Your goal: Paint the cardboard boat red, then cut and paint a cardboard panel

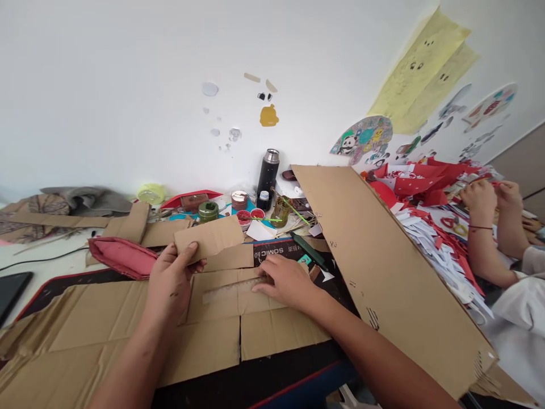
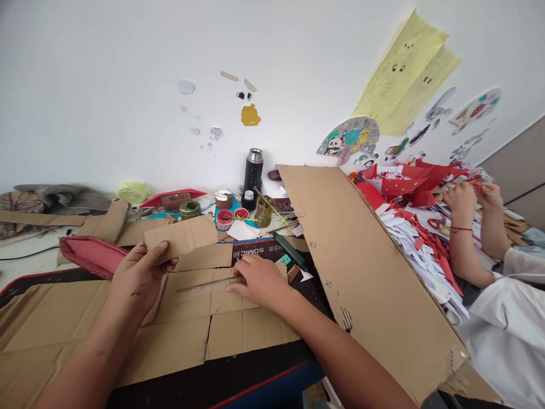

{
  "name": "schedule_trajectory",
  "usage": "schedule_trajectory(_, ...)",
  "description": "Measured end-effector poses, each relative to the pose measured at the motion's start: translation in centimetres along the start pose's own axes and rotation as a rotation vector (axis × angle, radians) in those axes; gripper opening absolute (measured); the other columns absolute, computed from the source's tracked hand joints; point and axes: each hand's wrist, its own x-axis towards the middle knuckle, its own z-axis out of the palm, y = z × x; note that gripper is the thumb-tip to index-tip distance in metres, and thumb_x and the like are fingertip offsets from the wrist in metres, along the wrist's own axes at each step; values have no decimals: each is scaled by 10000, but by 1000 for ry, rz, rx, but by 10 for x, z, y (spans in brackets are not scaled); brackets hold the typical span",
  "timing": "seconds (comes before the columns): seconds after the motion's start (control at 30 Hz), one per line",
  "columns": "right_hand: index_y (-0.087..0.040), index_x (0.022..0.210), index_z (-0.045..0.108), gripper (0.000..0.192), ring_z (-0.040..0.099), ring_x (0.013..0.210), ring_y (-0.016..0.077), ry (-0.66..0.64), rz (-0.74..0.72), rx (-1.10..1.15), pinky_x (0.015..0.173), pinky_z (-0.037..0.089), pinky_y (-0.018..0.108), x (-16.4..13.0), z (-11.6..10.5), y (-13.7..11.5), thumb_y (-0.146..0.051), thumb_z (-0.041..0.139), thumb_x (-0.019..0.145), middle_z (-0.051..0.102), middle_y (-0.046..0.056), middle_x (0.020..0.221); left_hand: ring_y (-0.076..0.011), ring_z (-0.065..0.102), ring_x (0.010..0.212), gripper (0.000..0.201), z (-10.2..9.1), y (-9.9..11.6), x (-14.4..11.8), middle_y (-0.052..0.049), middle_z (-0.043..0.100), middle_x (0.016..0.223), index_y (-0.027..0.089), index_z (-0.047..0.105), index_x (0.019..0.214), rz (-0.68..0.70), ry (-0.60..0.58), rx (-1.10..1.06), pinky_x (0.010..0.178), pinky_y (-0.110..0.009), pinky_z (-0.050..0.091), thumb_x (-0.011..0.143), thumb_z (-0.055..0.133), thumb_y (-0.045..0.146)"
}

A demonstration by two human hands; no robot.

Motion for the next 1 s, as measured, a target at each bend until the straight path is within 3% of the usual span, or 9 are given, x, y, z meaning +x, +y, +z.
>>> schedule_trajectory(0.27,-181,1157,743,445,674,1111,316,54,-17,-13,942,523,412,-1,0,3,-551,859,941,733,120,1138,-111,596,577,488,-2,0,1,-11,729,839,168,747,969,-17,3,17,490,-221,455,615,986,404)
schedule_trajectory(0.37,-180,1125,745,397,678,1097,314,77,9,-6,954,517,419,1,2,4,-512,868,945,739,118,1122,-111,598,577,492,-2,0,1,-15,736,853,164,749,972,-18,2,14,495,-225,466,617,988,406)
schedule_trajectory(0.47,-179,1043,735,302,688,1042,286,80,49,36,914,508,390,3,4,5,-439,867,965,749,100,1075,-112,598,566,505,-2,-1,1,-15,737,840,159,751,965,-20,10,10,481,-224,462,602,997,409)
schedule_trajectory(0.67,-187,998,720,309,687,948,242,66,123,144,803,463,328,6,1,5,-421,909,927,748,68,1012,-111,601,566,490,-4,-3,3,-7,736,816,162,754,959,-17,7,0,478,-219,461,617,1003,410)
schedule_trajectory(1.0,-194,974,701,317,680,911,235,53,101,153,781,444,319,4,7,6,-408,925,908,737,54,966,-120,600,564,498,-3,-2,3,-11,735,818,160,747,955,-17,18,17,485,-232,462,607,991,420)
